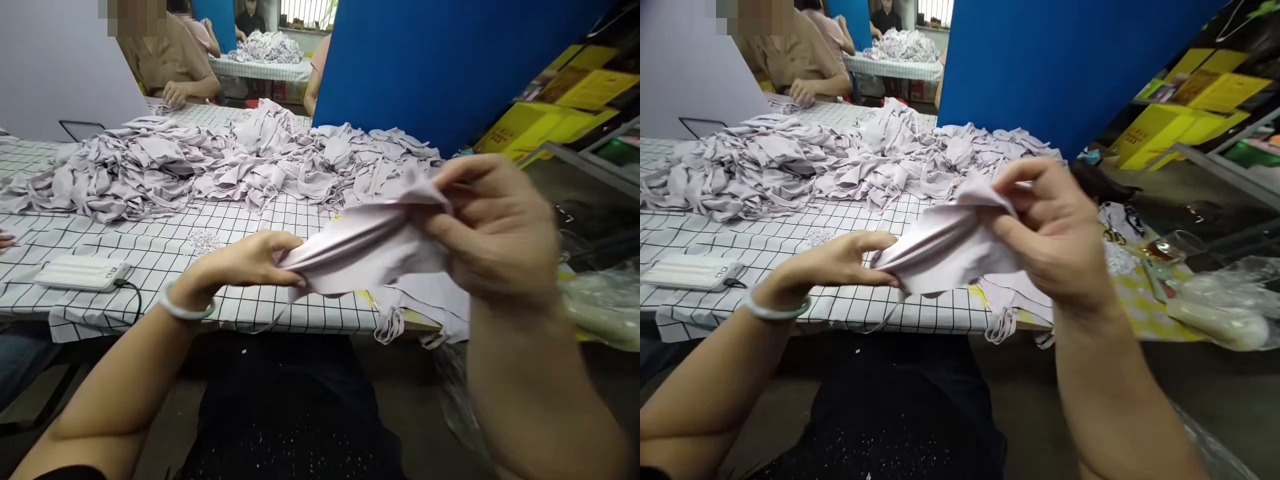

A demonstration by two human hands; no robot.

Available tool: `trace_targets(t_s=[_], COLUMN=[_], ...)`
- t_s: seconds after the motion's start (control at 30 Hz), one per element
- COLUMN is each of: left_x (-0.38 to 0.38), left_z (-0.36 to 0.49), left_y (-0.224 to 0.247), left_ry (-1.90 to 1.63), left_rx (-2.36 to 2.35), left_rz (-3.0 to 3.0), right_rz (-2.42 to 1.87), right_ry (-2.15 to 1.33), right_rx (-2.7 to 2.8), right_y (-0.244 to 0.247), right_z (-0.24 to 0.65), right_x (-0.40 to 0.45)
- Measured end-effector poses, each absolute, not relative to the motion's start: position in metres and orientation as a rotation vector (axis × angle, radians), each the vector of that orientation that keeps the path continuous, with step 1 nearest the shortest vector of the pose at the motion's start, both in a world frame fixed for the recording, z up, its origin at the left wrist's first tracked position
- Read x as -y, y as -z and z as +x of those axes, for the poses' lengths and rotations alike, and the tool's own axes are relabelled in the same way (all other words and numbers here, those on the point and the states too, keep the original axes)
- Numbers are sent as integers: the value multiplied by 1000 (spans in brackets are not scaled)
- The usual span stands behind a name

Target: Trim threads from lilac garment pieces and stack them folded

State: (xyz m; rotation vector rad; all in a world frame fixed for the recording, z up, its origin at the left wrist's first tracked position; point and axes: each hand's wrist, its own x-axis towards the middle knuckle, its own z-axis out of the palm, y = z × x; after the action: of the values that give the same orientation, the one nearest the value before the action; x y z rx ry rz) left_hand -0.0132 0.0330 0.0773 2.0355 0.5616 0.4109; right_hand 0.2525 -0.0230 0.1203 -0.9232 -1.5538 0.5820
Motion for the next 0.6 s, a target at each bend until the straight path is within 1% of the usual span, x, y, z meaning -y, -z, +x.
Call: trace_targets(t_s=[0.07, 0.13, 0.2, 0.3, 0.4, 0.47, 0.53, 0.6], left_x=[-8, 12, 22, 16, -14, -35, -47, -45], left_z=[-37, -62, -83, -97, -92, -84, -74, -67], left_y=[-90, -98, -100, -91, -66, -39, -6, 27], left_ry=[-420, -422, -408, -406, -391, -419, -502, -595], left_rx=[-563, -599, -668, -778, -855, -995, -1260, -1507], left_rz=[2115, 2118, 2042, 1877, 1767, 1835, 2016, 2199], right_rz=[-961, -1018, -1078, -1143, -1209, -1297, -1454, -1612], right_ry=[-448, -398, -442, -671, -909, -941, -827, -612], right_rx=[1448, 1382, 1348, 1308, 1268, 1271, 1345, 1469], right_y=[-127, -122, -108, -76, -32, 0, 28, 49], right_z=[265, 276, 283, 285, 281, 280, 284, 290], right_x=[51, 71, 80, 70, 35, 8, -12, -18])
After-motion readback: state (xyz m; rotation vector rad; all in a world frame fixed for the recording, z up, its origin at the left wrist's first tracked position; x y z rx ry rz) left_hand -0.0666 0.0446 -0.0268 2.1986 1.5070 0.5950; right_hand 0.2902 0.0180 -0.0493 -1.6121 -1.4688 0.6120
